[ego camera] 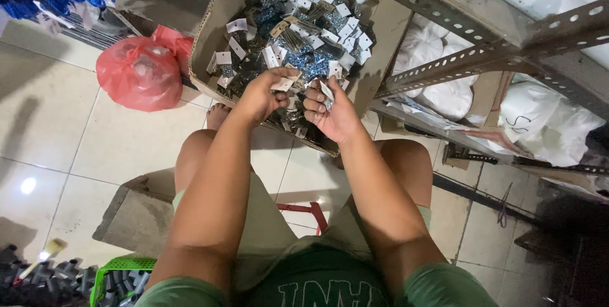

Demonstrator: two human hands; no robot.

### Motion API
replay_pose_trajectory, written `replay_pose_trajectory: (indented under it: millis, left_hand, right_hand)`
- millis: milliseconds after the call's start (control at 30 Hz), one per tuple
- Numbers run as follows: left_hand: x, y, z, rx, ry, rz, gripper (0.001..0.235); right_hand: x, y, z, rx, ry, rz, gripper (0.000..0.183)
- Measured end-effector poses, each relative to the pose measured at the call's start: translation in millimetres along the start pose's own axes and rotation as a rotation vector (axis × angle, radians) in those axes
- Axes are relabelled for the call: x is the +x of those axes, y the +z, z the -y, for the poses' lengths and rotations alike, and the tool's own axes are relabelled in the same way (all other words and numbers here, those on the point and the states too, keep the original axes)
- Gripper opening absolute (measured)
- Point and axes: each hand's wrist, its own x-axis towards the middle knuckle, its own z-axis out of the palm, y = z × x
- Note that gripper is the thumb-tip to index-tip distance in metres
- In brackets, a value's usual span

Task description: The person sits on a stool and organizes small hardware items, such as screws and bolts, by picking them from a cardboard box and hanging them on a wire rack. The person handles the items one at a time, attaching them to hooks on the rack.

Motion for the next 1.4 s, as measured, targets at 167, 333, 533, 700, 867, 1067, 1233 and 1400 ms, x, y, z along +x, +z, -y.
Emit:
replay_pose_trajectory:
  millis: [167, 333, 533, 700, 867, 1067, 1233, 1400]
  left_hand:
    - [13.3, -13.5, 22.5, 0.171, 0.283, -0.052, 0.045]
    - [29.3, -24.1, 41.9, 0.180, 0.361, -0.167, 0.036]
    - [32.7, -22.5, 42.9, 0.061, 0.317, -0.251, 0.024]
    - [23.3, -10.1, 32.1, 0.029, 0.293, -0.300, 0.025]
    - [32.8, -22.2, 41.5, 0.024, 0.251, -0.311, 0.027]
    - [36.3, -27.9, 46.4, 0.033, 0.185, -0.306, 0.038]
    - [30.6, -22.8, 42.2, 0.089, 0.147, -0.309, 0.060]
    - [26.4, -13.9, 39.0, 0.094, 0.252, -0.279, 0.043]
  right_hand:
    - [-5.8, 8.1, 4.9, 0.037, 0.030, 0.019, 0.044]
    - [-15.2, 24.5, 11.3, 0.025, 0.043, -0.048, 0.074]
    - [-11.9, 16.7, 8.6, -0.312, 0.069, -0.058, 0.028]
    - [-6.2, 14.1, 14.3, -1.115, -0.114, -0.289, 0.032]
    - [-8.7, 42.1, 20.7, -1.241, -0.241, -0.289, 0.030]
    - [17.0, 35.8, 18.0, -1.104, -0.267, -0.356, 0.022]
    - [32.1, 49.3, 13.8, -0.998, -0.279, -0.415, 0.023]
    - [52.9, 28.6, 14.6, -1.562, -0.469, -0.536, 0.031]
